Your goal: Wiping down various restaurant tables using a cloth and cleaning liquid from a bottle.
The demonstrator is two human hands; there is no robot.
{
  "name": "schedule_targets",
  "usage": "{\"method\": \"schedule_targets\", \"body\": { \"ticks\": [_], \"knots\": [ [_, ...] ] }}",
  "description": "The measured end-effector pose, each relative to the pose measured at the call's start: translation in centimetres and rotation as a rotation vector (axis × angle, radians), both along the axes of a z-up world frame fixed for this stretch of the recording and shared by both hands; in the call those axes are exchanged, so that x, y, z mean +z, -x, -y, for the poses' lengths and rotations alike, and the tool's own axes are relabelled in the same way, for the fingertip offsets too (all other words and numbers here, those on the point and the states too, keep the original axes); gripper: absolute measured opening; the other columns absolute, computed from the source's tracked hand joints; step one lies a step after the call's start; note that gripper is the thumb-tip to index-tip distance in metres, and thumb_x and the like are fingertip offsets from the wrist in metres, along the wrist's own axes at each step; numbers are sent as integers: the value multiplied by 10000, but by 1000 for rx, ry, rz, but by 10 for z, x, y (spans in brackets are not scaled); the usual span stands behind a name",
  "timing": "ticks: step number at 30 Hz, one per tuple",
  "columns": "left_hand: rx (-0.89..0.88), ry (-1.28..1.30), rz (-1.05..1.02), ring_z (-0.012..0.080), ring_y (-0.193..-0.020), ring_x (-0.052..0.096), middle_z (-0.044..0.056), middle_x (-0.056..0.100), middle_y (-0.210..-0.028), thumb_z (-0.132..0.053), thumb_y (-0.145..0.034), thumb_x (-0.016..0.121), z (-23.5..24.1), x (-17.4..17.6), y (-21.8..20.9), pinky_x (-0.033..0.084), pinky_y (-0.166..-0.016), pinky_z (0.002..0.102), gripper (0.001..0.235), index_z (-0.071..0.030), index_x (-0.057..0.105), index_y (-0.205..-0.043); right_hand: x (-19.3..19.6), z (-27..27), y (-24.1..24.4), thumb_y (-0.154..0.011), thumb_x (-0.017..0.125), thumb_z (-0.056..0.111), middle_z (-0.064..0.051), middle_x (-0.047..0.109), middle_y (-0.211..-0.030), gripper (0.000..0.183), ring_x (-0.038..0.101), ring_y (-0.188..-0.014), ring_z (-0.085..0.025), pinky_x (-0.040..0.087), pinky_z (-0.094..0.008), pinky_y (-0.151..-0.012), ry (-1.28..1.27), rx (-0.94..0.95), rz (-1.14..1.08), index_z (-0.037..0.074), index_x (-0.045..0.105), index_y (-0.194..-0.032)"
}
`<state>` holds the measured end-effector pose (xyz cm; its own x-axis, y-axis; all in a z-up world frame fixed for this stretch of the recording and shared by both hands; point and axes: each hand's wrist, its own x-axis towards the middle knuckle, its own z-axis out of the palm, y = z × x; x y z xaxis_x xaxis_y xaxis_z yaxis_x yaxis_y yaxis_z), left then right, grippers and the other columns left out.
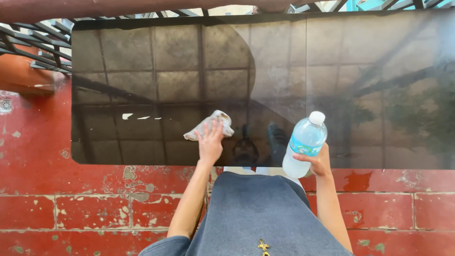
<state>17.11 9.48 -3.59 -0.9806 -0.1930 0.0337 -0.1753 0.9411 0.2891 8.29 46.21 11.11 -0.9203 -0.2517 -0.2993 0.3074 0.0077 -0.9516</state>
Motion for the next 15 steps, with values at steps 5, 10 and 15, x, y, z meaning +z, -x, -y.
{"method": "schedule_targets", "body": {
  "ticks": [5,10,15],
  "knots": [
    [-326,33,-17,357,-1526,335,25,456,-1611,-239,-940,606,-140,0,17,130,-1149,793,582,-284,513,-1513,1,-31,24,-567,891,72,-68,743,-1038,624,714,-957,-188,567,-351,-895,-15,73,-43,5,694,-1156],
    [-446,-57,-24,319,-1520,290,-19,427,-1613,-292,-955,599,-216,-9,125,120,-1090,849,567,-375,483,-1504,3,-77,52,-560,889,58,-55,732,-1055,680,709,-972,-182,571,-354,-896,15,72,-101,13,669,-1201],
    [-180,-2,45,407,-1527,258,-9,332,-1651,-324,-1013,571,-161,-12,202,172,-1083,823,585,-355,403,-1572,1,-132,70,-574,883,26,-84,730,-1036,640,706,-960,-209,564,-370,-888,88,79,-48,-12,669,-1175]
  ]
}}
